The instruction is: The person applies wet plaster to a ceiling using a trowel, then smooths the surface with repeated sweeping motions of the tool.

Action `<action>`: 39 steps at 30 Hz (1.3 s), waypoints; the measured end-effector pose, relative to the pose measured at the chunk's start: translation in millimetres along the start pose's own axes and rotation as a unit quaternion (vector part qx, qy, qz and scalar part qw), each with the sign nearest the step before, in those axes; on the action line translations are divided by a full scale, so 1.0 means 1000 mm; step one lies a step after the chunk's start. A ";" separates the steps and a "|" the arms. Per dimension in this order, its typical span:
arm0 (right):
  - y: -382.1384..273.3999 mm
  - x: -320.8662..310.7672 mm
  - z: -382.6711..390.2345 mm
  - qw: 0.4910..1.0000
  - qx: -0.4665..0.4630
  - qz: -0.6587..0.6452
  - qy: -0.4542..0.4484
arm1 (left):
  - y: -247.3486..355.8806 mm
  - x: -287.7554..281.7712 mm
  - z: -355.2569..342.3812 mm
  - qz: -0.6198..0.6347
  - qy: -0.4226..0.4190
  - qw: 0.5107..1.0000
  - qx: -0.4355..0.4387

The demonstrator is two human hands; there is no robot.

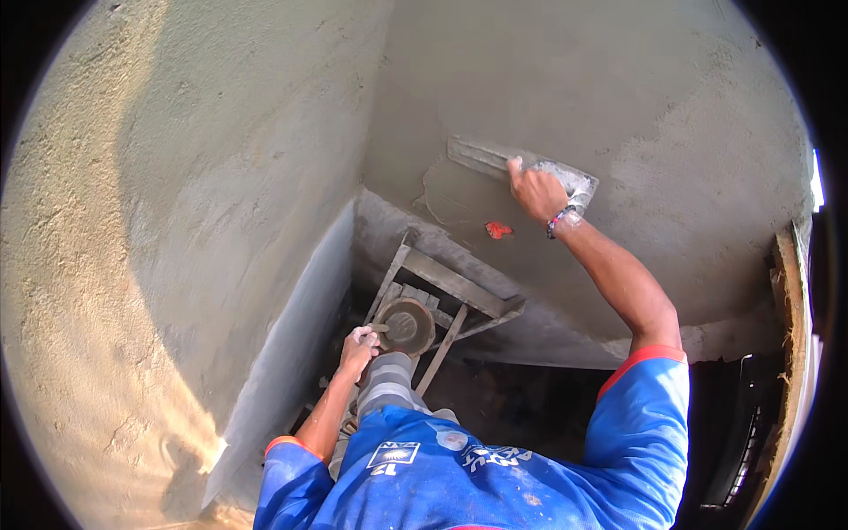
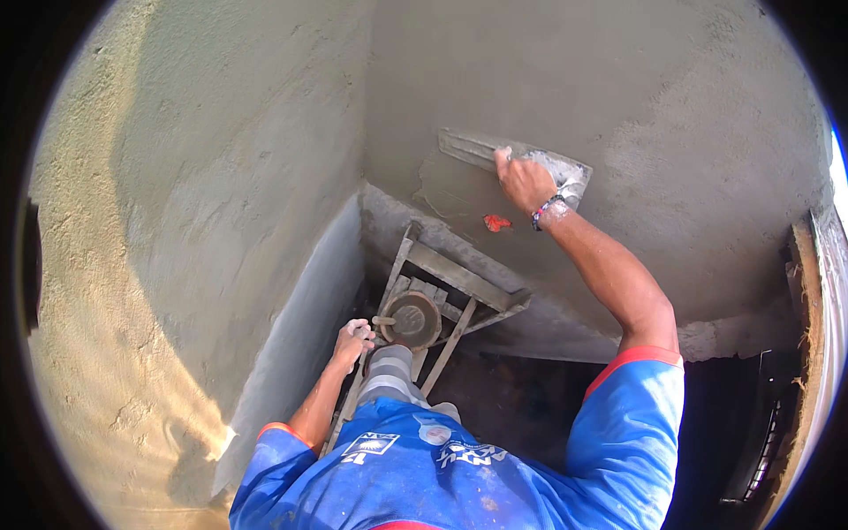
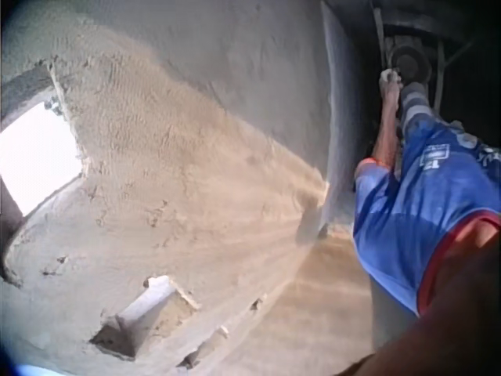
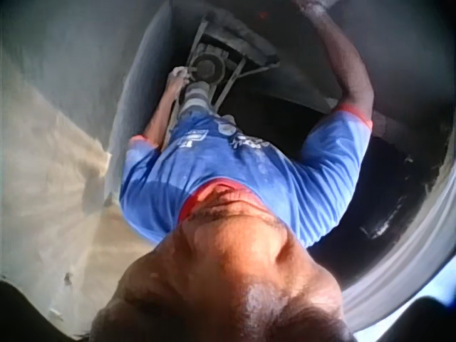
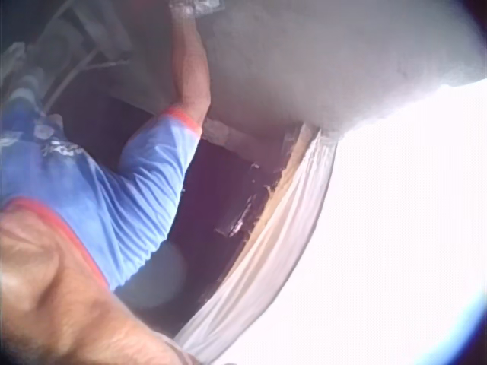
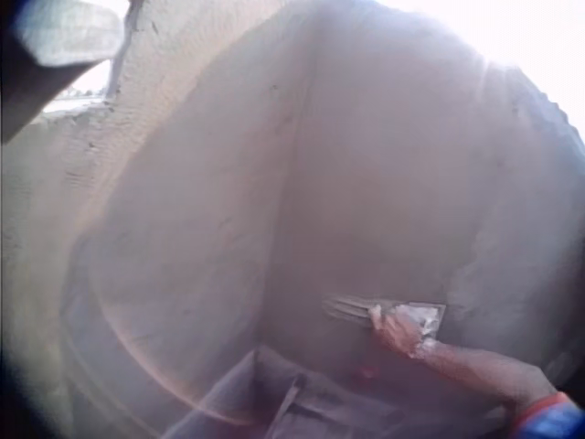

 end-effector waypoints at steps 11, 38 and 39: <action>0.007 0.007 0.088 0.968 0.060 -0.243 -0.016 | -0.099 -0.098 0.035 0.061 0.142 0.979 -0.131; -0.193 0.266 -0.023 0.936 0.177 -0.303 0.030 | -0.130 -0.103 -0.039 -0.030 0.103 0.987 -0.122; -0.195 0.276 -0.021 0.934 0.185 -0.305 0.028 | -0.133 -0.106 -0.045 -0.041 0.104 0.986 -0.122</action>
Point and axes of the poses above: each hand's wrist, its own z-axis away from the middle knuckle, its own x-axis out of the palm, y = z × x, the point moved 4 cm from there along -z, towards the middle knuckle
